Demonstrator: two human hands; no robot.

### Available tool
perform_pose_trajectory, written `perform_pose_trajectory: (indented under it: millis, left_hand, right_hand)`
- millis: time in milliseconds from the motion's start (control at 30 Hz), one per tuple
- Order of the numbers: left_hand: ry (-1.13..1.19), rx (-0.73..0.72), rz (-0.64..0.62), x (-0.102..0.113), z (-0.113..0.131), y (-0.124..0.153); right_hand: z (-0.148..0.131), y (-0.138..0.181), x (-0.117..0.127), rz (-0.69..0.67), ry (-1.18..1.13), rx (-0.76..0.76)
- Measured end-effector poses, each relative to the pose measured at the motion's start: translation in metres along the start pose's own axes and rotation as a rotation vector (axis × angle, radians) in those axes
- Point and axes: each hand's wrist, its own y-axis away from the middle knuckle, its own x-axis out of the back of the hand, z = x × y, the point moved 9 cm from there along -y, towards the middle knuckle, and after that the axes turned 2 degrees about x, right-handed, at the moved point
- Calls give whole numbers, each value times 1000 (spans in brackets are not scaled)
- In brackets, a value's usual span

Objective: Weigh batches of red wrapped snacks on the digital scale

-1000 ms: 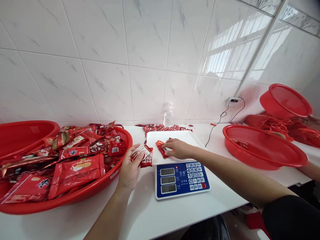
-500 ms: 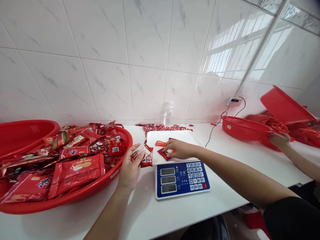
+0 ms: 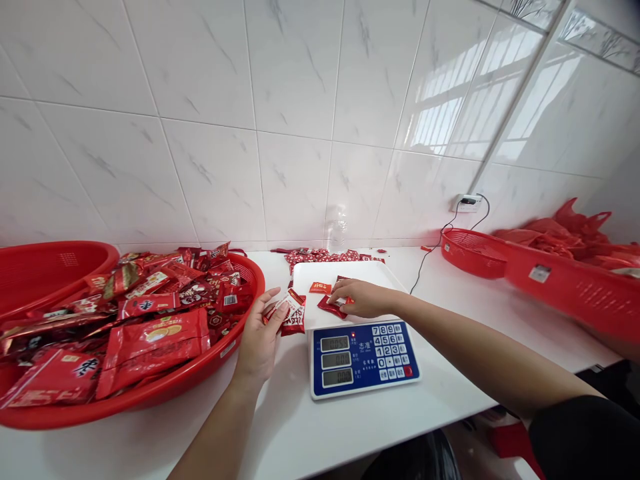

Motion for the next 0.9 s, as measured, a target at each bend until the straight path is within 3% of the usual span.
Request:
perform_pose_trajectory:
  millis: [267, 467, 900]
  left_hand:
    - [-2, -13, 6, 1, 1, 1]
    - [-10, -14, 12, 3, -1, -1]
    - [-12, -7, 17, 1, -2, -2]
  right_hand:
    - [0, 2, 3, 11, 8, -33]
    - [34, 12, 17, 93, 95, -300]
    - [69, 37, 19, 51, 184, -433]
